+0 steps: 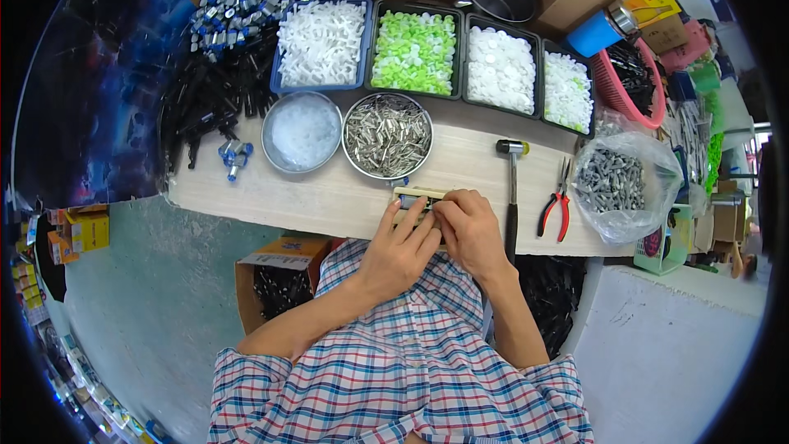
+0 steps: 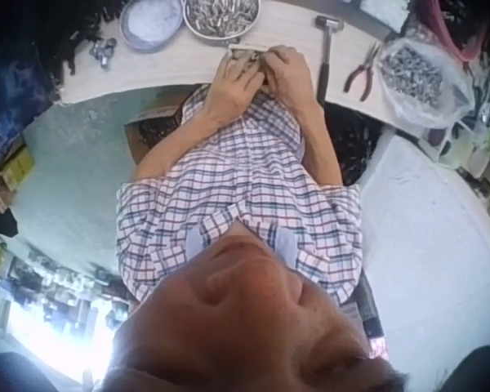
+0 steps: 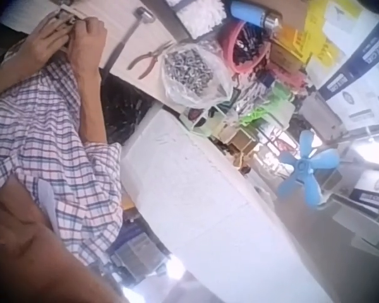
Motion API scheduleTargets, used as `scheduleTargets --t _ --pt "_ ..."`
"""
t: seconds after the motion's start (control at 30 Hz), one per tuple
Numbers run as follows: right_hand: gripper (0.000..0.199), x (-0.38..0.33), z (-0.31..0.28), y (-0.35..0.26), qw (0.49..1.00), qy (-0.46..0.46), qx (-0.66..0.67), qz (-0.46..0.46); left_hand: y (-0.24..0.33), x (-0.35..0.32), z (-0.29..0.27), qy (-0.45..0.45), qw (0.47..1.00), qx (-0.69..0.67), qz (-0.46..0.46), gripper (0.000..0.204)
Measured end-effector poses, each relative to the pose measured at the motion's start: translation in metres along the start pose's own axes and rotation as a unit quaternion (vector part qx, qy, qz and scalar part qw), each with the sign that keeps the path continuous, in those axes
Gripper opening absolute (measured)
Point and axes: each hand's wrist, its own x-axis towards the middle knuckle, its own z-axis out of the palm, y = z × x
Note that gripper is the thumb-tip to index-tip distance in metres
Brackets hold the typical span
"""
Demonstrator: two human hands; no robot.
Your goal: Manually assembling small parts using a jig, hammer, and pliers at a workstation.
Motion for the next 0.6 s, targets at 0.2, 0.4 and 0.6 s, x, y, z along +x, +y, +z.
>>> scheduleTargets --t 0.2,0.4,0.6 --pt "0.016 0.043 -0.022 0.053 0.98 0.167 0.034 0.101 -0.03 0.027 -0.009 0.118 0.985 -0.123 -0.038 0.024" --pt "0.017 0.093 -0.034 0.092 0.968 0.205 -0.078 0.122 -0.087 0.072 0.017 0.126 0.986 -0.008 -0.113 0.029" --pt "0.017 0.116 -0.035 0.099 0.97 0.159 -0.128 0.129 -0.096 0.07 0.029 0.117 0.982 -0.023 -0.15 0.013"
